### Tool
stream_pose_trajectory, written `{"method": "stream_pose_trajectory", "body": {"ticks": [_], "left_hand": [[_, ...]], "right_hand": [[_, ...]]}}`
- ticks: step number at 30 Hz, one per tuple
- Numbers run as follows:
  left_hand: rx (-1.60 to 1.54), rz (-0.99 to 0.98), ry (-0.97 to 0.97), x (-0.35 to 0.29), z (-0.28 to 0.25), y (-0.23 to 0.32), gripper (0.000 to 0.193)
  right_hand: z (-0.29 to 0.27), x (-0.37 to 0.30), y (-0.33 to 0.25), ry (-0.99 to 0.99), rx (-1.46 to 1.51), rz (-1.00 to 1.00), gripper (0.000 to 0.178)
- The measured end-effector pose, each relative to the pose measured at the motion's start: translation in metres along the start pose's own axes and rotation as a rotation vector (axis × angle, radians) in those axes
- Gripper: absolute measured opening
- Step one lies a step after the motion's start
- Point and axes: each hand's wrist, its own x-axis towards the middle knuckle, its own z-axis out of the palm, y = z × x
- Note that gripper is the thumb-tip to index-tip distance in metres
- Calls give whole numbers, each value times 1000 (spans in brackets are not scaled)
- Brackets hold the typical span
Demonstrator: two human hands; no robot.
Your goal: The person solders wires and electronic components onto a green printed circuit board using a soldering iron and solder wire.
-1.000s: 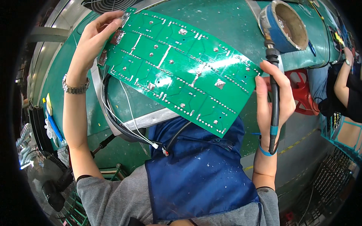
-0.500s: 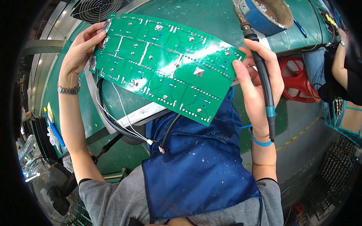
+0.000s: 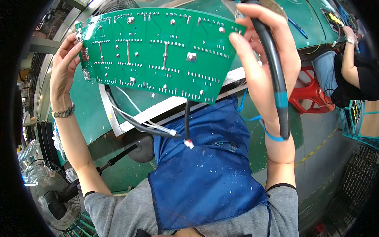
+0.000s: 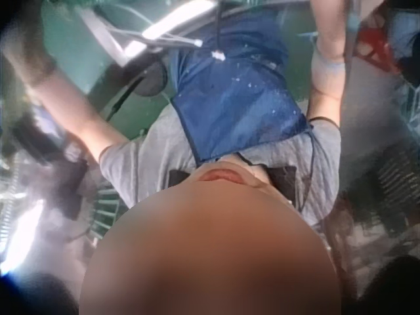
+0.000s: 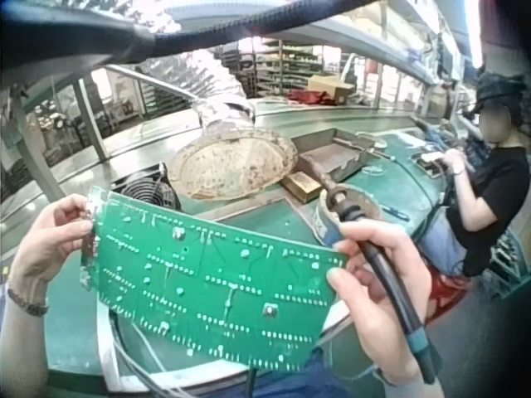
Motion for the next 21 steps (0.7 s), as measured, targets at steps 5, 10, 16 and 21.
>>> {"method": "stream_pose_trajectory", "body": {"ticks": [5, 10, 16, 21], "left_hand": [[0, 249, 171, 2, 15, -11, 29], [73, 351, 413, -49, 50, -55, 26], [-41, 329, 494, -108, 81, -77, 28], [61, 353, 480, -124, 90, -81, 26]], "right_hand": [[3, 41, 28, 14, -66, -194, 39], [3, 24, 35, 54, -204, -307, 38], [-12, -11, 13, -40, -236, -288, 44], [-29, -38, 15, -187, -135, -151, 47]]}}
